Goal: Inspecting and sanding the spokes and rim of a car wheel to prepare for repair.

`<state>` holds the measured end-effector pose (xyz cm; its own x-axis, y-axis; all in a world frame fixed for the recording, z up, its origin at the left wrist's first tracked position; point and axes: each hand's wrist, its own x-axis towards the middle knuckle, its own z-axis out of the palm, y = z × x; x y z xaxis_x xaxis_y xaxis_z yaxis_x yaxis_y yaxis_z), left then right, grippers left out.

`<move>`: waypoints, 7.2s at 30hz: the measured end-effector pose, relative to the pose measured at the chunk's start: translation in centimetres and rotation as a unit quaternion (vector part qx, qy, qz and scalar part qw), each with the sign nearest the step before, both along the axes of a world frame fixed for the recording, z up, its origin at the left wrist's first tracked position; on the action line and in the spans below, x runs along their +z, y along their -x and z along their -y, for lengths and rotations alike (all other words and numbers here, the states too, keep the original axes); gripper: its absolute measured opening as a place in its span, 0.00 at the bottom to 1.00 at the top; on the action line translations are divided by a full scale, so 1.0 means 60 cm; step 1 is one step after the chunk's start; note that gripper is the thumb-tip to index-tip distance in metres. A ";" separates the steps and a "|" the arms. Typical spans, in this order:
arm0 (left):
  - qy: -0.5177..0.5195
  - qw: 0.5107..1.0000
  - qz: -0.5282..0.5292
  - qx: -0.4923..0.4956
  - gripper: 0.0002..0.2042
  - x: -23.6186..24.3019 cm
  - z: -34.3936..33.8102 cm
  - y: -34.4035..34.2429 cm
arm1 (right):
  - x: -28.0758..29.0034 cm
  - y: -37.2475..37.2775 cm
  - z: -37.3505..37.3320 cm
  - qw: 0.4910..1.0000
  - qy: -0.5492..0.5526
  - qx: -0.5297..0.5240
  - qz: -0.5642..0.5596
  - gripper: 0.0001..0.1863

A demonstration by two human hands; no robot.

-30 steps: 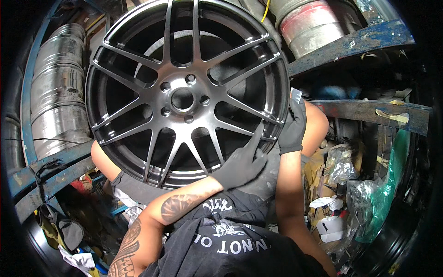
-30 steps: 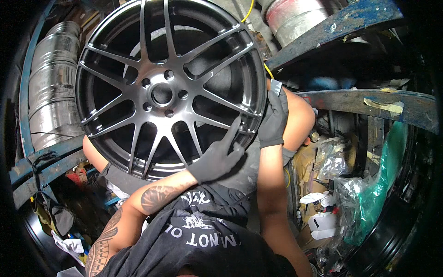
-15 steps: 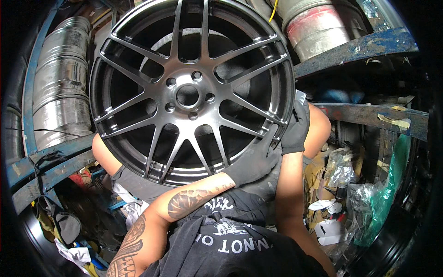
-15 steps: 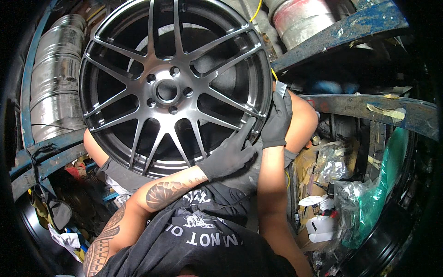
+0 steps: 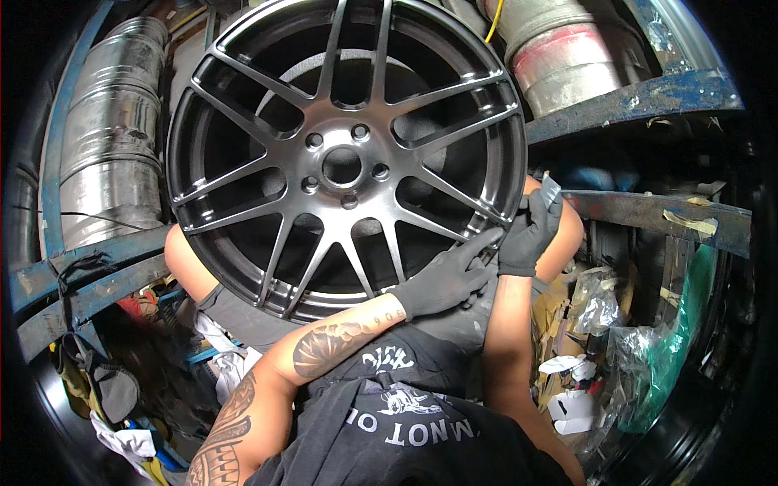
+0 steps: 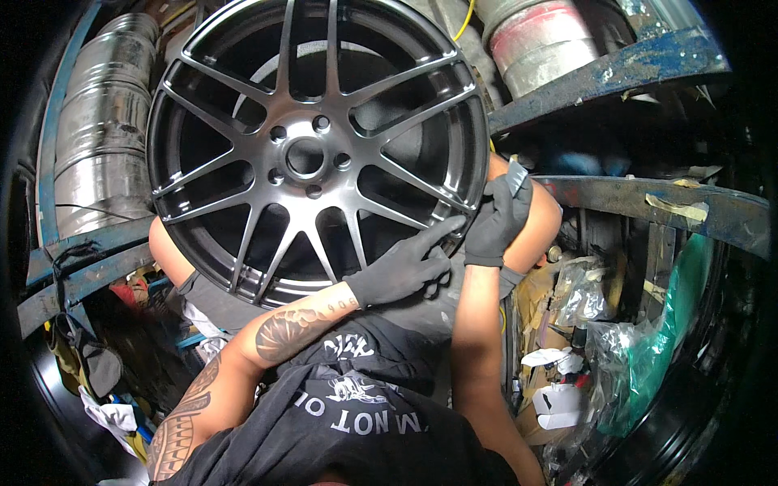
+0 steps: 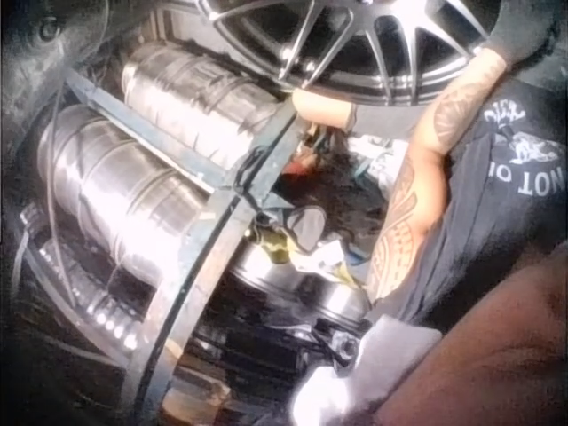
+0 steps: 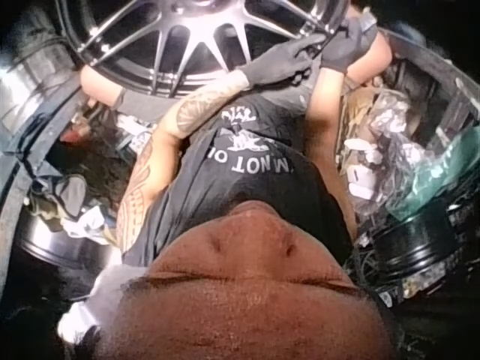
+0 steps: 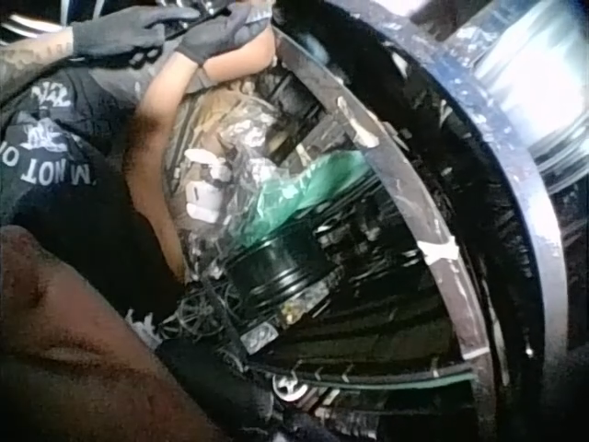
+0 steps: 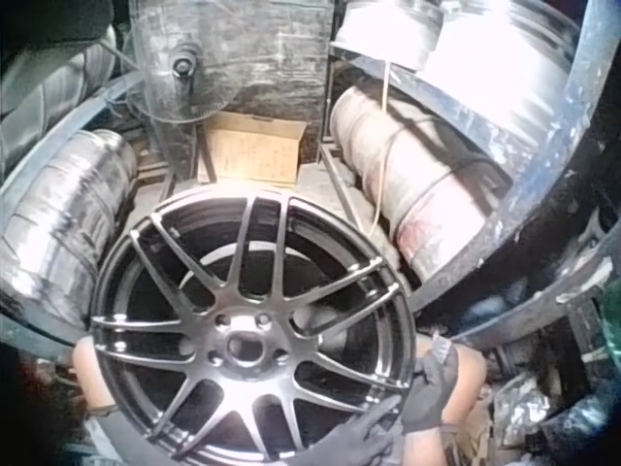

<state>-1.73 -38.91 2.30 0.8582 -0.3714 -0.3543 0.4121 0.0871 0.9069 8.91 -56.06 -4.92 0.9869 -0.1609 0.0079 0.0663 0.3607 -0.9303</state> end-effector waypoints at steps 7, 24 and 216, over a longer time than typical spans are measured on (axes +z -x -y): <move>0.063 0.996 -0.056 0.034 0.22 -0.003 -0.135 0.009 | 0.082 0.069 -0.062 0.893 0.413 -0.081 0.159 0.14; 0.102 0.973 -0.030 0.206 0.16 -0.084 -0.253 0.007 | 0.078 0.167 -0.232 0.930 0.131 0.302 -0.167 0.22; 0.046 0.937 0.076 0.339 0.17 -0.017 -0.278 0.061 | 0.142 0.140 -0.329 0.855 0.453 0.241 0.073 0.11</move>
